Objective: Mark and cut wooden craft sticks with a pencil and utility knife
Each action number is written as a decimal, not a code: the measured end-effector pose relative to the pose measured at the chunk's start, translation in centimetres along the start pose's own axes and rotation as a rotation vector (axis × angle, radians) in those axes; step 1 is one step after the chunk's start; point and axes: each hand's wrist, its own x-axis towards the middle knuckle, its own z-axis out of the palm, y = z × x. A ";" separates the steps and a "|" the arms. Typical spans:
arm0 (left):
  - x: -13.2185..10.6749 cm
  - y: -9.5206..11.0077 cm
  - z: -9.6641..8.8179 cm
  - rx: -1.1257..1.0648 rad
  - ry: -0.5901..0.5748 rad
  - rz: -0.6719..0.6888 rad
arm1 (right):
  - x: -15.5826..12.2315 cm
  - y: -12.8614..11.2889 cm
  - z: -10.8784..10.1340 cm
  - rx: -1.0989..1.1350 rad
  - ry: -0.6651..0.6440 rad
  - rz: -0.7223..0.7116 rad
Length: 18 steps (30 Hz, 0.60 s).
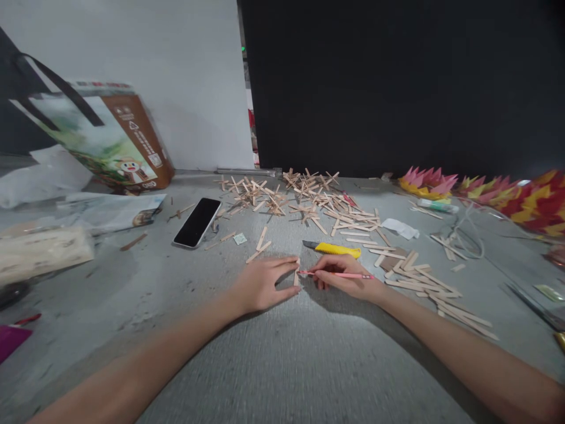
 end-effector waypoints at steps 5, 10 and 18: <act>0.0 0.2 -0.2 -0.006 -0.006 0.011 | 0.1 0.0 0.1 0.019 -0.007 -0.004; 0.1 0.3 -0.3 -0.024 -0.021 0.008 | 0.0 0.3 0.1 0.002 -0.006 -0.013; 0.1 0.4 -0.4 -0.023 -0.026 0.002 | -0.1 0.1 0.2 -0.012 -0.016 -0.027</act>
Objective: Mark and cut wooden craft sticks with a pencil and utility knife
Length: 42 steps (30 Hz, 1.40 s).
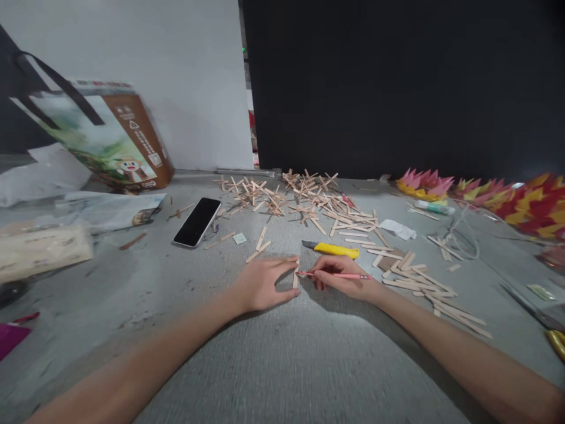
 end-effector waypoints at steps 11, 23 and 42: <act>-0.1 -0.3 -0.2 -0.047 0.018 -0.021 | 0.2 0.0 0.2 0.006 0.008 0.018; -0.2 -0.2 -0.3 -0.019 -0.006 -0.048 | 0.2 0.0 0.1 -0.001 -0.009 0.011; 0.0 -0.1 -0.3 -0.051 -0.044 -0.078 | 0.3 0.1 0.2 0.017 0.007 0.018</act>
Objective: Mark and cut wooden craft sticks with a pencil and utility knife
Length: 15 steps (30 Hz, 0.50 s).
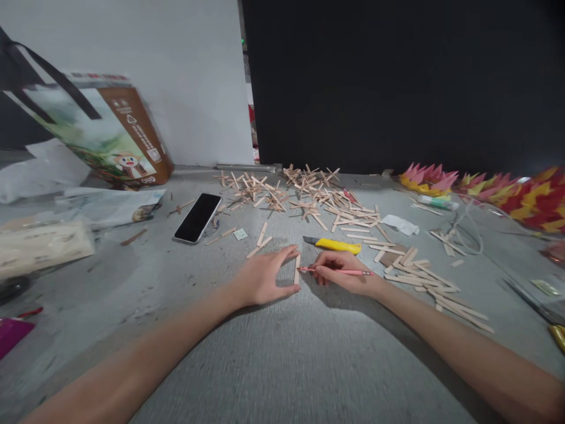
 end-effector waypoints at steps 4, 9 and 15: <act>0.0 0.0 0.0 0.012 0.000 -0.012 | -0.1 -0.2 0.0 -0.018 0.002 -0.005; 0.0 0.3 -0.2 0.013 -0.020 -0.027 | -0.1 -0.3 0.0 -0.023 -0.003 0.002; 0.1 0.5 -0.4 0.017 -0.032 -0.047 | -0.1 -0.1 -0.2 -0.028 -0.019 -0.013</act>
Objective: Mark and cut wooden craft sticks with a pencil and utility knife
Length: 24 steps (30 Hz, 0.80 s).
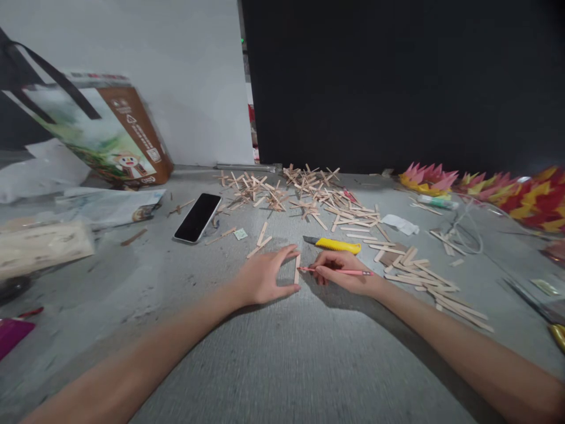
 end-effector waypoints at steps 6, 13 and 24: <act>0.0 -0.2 0.1 -0.009 0.010 0.006 | 0.0 -0.4 0.1 0.007 -0.006 -0.001; 0.0 -0.2 0.1 -0.001 0.007 0.004 | -0.1 -0.6 0.2 -0.009 0.009 0.010; 0.0 -0.2 0.2 0.003 0.006 0.000 | 0.1 0.1 0.1 -0.029 0.011 0.005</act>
